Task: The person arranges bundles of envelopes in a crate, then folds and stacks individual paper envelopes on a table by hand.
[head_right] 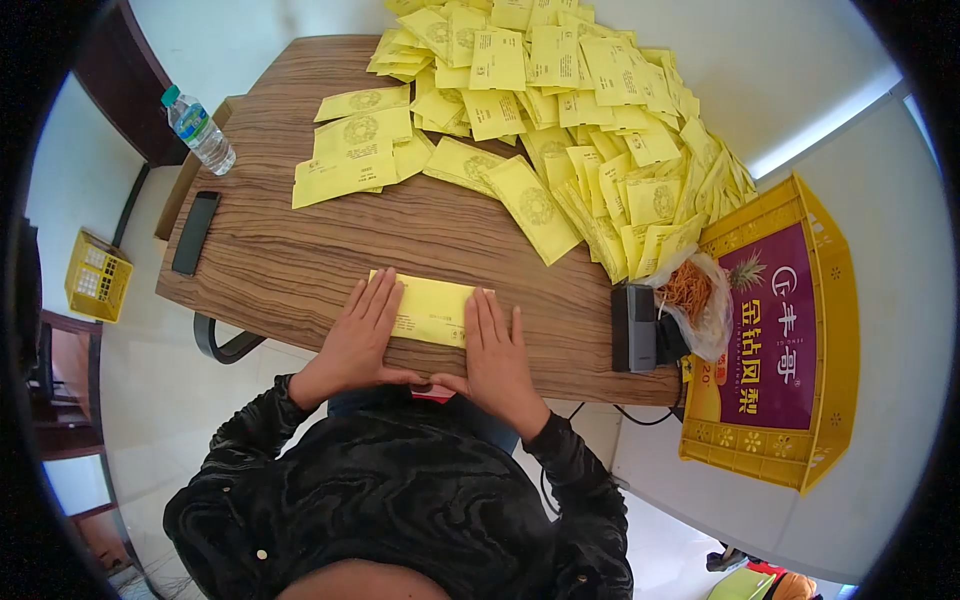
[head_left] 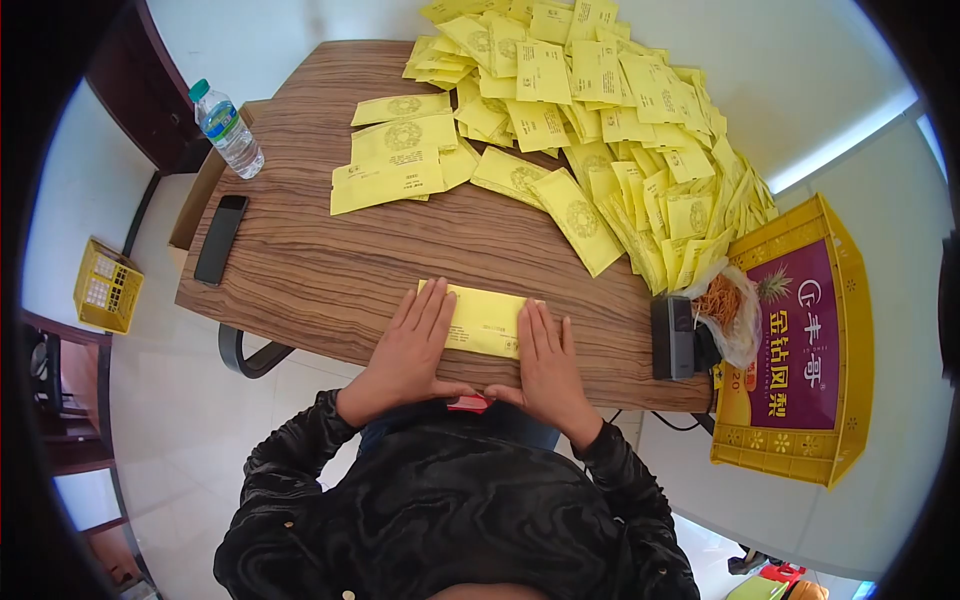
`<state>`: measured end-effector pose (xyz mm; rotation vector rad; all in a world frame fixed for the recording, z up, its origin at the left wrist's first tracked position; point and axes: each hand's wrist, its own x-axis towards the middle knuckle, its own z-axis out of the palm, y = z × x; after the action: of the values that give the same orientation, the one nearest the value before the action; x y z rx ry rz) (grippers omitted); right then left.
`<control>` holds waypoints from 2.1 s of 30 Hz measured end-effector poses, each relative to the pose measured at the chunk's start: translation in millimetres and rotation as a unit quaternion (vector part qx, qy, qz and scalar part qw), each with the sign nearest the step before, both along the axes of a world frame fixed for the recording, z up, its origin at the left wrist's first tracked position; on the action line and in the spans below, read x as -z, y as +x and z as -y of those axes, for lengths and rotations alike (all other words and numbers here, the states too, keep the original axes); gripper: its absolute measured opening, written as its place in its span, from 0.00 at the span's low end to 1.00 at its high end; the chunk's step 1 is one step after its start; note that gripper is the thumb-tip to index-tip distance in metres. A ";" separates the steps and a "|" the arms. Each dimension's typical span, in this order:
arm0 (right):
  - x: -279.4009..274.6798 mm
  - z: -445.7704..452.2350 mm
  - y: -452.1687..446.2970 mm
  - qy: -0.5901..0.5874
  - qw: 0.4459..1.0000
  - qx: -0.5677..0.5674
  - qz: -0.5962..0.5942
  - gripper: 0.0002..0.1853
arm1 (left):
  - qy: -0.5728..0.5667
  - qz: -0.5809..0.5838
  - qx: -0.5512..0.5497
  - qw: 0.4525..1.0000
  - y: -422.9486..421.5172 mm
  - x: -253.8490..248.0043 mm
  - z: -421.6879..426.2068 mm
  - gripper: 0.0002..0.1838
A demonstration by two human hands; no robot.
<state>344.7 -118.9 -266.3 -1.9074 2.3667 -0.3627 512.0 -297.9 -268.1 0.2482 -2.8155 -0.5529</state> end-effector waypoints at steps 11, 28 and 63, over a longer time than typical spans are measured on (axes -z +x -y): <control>6.2 -46.5 19.3 -0.018 0.996 0.001 -0.082 0.47 | -0.057 0.028 0.053 0.997 33.0 -12.5 5.5 0.43; -3.4 36.0 -31.0 -0.176 0.968 0.161 0.074 0.27 | 0.163 -0.039 -0.190 0.967 -24.3 -6.6 59.5 0.14; 1.5 3.2 -77.7 -0.072 0.983 0.151 -0.078 0.37 | -0.031 0.063 0.030 0.997 11.6 -10.3 -11.1 0.55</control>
<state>267.0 -122.1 -267.8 -1.6858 2.8145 -0.4313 523.6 -286.8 -257.8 0.1935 -2.9645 -0.4786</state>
